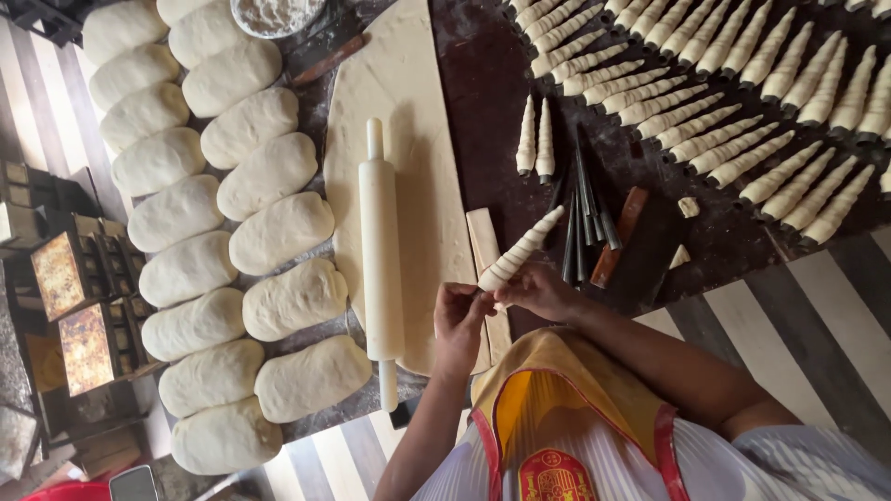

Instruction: Cutting dough into strips and wrapping them around metal cone forms to prepare bakery cones.

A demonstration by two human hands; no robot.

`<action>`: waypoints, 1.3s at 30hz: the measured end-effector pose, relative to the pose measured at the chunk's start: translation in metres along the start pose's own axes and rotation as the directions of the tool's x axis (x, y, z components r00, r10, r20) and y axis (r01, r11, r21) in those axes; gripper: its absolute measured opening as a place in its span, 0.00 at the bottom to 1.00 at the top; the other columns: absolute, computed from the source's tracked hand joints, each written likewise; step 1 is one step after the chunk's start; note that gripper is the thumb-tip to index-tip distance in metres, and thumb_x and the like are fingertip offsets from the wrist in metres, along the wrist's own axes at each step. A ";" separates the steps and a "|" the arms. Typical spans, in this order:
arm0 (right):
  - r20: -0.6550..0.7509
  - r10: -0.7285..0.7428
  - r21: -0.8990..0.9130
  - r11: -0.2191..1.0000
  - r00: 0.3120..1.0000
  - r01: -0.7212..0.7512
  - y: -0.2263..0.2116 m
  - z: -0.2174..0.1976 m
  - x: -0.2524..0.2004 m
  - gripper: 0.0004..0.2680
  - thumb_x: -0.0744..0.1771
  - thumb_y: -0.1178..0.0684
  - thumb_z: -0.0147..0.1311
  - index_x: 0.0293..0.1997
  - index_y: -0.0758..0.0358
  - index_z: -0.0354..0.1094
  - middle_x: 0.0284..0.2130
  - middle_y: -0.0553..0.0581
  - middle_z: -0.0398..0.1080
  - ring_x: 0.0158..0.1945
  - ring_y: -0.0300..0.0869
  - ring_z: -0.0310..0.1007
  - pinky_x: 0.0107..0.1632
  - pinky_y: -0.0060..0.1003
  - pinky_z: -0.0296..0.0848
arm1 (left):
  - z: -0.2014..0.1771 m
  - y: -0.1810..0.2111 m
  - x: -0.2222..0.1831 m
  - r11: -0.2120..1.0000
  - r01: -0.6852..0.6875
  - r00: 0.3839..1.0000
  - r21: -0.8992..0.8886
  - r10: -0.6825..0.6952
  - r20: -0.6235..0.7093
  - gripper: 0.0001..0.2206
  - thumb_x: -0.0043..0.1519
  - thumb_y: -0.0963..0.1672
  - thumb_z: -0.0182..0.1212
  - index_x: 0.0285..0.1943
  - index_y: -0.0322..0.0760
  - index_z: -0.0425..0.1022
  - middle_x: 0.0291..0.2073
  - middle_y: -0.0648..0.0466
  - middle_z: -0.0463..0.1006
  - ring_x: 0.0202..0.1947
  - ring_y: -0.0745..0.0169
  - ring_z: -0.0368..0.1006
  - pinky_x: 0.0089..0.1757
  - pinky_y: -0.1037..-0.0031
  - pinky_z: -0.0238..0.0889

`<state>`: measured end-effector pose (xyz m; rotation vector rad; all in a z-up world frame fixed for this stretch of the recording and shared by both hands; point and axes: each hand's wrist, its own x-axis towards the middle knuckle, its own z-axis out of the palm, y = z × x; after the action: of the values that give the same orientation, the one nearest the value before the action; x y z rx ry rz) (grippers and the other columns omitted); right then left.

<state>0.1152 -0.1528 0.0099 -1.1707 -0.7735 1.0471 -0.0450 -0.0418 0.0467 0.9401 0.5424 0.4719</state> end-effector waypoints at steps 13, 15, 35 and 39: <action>0.045 0.060 -0.048 0.997 0.997 -0.058 -0.003 -0.002 -0.006 0.08 0.68 0.52 0.60 0.45 0.67 0.72 0.27 0.50 0.73 0.28 0.32 0.70 0.30 0.30 0.73 | 0.017 0.020 -0.007 0.686 -0.099 0.991 0.721 0.136 0.007 0.12 0.61 0.39 0.68 0.49 0.27 0.70 0.36 0.47 0.80 0.36 0.58 0.80 0.37 0.69 0.74; 0.012 -0.041 -0.161 0.986 0.999 0.042 0.008 -0.005 -0.004 0.08 0.67 0.52 0.62 0.45 0.66 0.72 0.28 0.50 0.73 0.29 0.32 0.70 0.31 0.30 0.72 | 0.010 0.026 -0.003 0.599 -0.262 0.960 0.756 0.241 0.141 0.13 0.61 0.41 0.69 0.50 0.29 0.71 0.39 0.46 0.79 0.38 0.58 0.80 0.39 0.70 0.76; 0.137 0.299 -0.489 0.849 0.944 -0.198 -0.032 0.012 -0.019 0.10 0.70 0.49 0.56 0.52 0.63 0.76 0.31 0.55 0.80 0.34 0.38 0.79 0.42 0.38 0.78 | -0.013 -0.004 0.050 0.055 -0.170 0.856 0.984 0.503 0.120 0.11 0.60 0.44 0.67 0.48 0.39 0.73 0.33 0.45 0.79 0.30 0.39 0.77 0.33 0.54 0.71; 0.042 -0.127 -0.626 0.770 0.991 0.125 0.003 -0.002 -0.017 0.19 0.65 0.52 0.60 0.62 0.66 0.63 0.43 0.63 0.76 0.44 0.44 0.76 0.49 0.38 0.76 | 0.007 -0.013 0.034 0.028 -0.307 0.836 0.951 0.486 0.256 0.11 0.58 0.44 0.67 0.48 0.40 0.73 0.34 0.47 0.79 0.32 0.41 0.78 0.33 0.56 0.71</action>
<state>0.1101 -0.1694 0.0074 -1.6565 -1.2419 0.6778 -0.0128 -0.0323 0.0309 2.4839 0.7141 0.7074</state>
